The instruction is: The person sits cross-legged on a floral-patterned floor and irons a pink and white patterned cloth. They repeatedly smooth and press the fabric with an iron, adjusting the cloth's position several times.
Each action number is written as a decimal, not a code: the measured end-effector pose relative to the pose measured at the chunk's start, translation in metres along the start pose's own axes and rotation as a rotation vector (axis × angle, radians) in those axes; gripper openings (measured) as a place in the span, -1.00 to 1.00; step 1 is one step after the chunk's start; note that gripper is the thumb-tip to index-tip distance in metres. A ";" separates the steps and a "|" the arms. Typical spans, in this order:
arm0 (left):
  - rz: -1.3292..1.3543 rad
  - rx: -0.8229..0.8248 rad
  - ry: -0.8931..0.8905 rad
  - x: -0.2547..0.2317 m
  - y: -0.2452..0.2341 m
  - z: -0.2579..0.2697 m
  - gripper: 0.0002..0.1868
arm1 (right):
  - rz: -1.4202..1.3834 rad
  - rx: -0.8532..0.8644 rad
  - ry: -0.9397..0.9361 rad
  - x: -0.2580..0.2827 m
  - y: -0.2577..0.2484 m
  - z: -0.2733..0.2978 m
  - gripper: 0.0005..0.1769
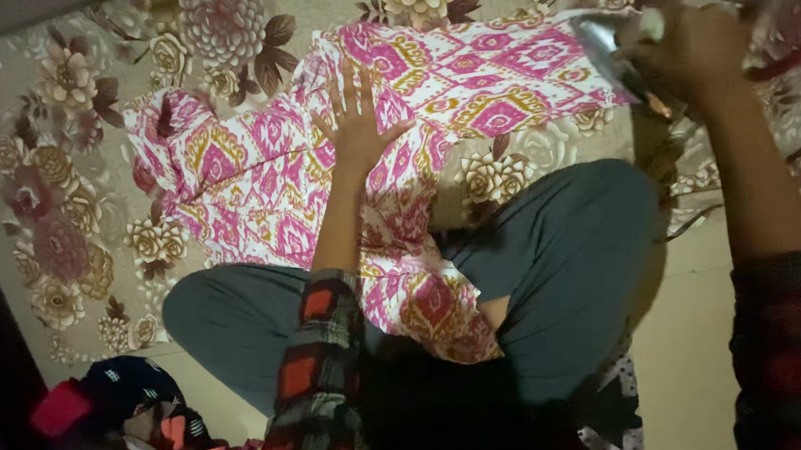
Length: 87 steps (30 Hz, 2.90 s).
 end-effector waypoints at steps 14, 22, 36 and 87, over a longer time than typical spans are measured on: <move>0.021 -0.039 0.002 -0.001 -0.003 0.001 0.36 | 0.063 0.501 -0.180 0.068 -0.023 0.008 -0.33; 0.014 -0.050 0.013 0.000 -0.002 0.003 0.33 | -0.040 0.325 -0.358 0.160 -0.017 -0.044 -0.35; 0.052 -0.084 0.017 -0.008 -0.013 0.008 0.35 | -0.119 -0.244 -0.212 0.122 0.013 -0.157 -0.43; -0.031 -0.034 -0.040 0.052 -0.102 0.183 -0.66 | -0.345 -0.363 -0.159 0.166 -0.005 0.052 -0.47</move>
Point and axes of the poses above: each hand's wrist, its own z-axis away from the middle knuckle, its own y-axis out of the palm, x = y × z, the point moved 1 cm from there along -z, towards the middle knuckle, and after that the axes turned 7 degrees about -x, right-handed, at the moved point
